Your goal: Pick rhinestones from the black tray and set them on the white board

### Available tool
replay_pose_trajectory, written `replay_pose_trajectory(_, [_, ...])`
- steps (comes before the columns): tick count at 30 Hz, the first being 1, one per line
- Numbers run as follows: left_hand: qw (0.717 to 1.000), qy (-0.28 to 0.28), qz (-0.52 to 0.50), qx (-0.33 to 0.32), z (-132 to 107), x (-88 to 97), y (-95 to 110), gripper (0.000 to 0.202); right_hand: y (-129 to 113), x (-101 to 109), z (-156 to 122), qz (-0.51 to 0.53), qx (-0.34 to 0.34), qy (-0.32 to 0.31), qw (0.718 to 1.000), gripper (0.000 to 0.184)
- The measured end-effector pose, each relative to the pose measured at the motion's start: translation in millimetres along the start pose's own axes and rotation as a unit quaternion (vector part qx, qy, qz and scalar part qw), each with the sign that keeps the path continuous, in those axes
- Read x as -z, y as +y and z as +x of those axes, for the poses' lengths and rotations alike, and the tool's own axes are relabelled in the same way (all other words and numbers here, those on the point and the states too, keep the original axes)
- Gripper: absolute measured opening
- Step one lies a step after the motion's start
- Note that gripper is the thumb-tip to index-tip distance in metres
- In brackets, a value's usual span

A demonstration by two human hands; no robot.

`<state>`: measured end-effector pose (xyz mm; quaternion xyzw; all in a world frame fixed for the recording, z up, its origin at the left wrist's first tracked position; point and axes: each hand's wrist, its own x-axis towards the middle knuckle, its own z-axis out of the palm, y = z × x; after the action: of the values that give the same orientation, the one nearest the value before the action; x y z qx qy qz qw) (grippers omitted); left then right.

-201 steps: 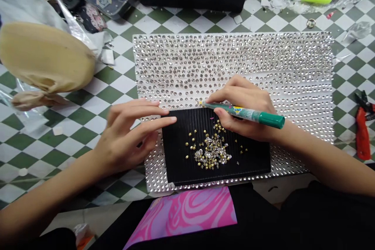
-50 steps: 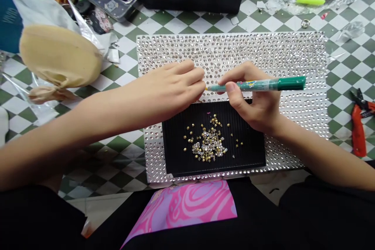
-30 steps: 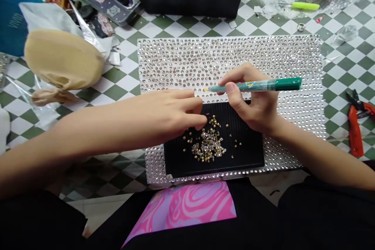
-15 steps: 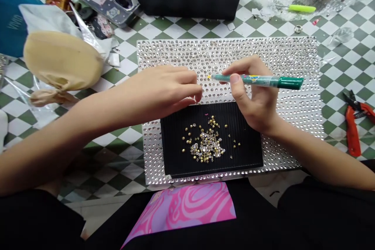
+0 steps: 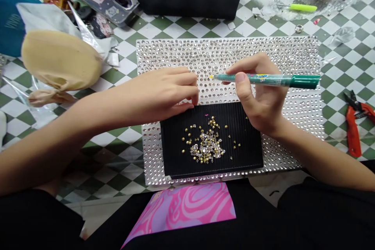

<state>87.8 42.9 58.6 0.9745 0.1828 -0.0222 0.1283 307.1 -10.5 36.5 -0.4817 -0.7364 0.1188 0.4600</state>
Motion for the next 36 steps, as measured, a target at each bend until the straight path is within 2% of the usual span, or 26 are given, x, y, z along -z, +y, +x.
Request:
replay_pose_trajectory(20, [0.999,0.022,0.018,-0.027,-3.4,-3.0,2.0,0.009,2.2,0.1,0.6,-0.003,-0.014,-0.008,1.0,0.017])
replay_pose_trajectory(26, [0.999,0.013,-0.025,-0.041,-1.2,-6.1,7.2,0.013,2.6,0.2,-0.1,-0.016,-0.007,-0.014,1.0,0.017])
replay_pose_trajectory(32, [0.999,0.023,0.005,0.03,0.9,-7.9,8.0,0.018,2.7,-0.5,0.9,-0.02,0.006,-0.018,1.0,0.018])
replay_pose_trajectory(36, [0.998,0.036,0.049,0.032,2.7,-14.0,8.9,0.021,2.1,0.2,1.6,-0.028,0.004,-0.024,0.999,0.018])
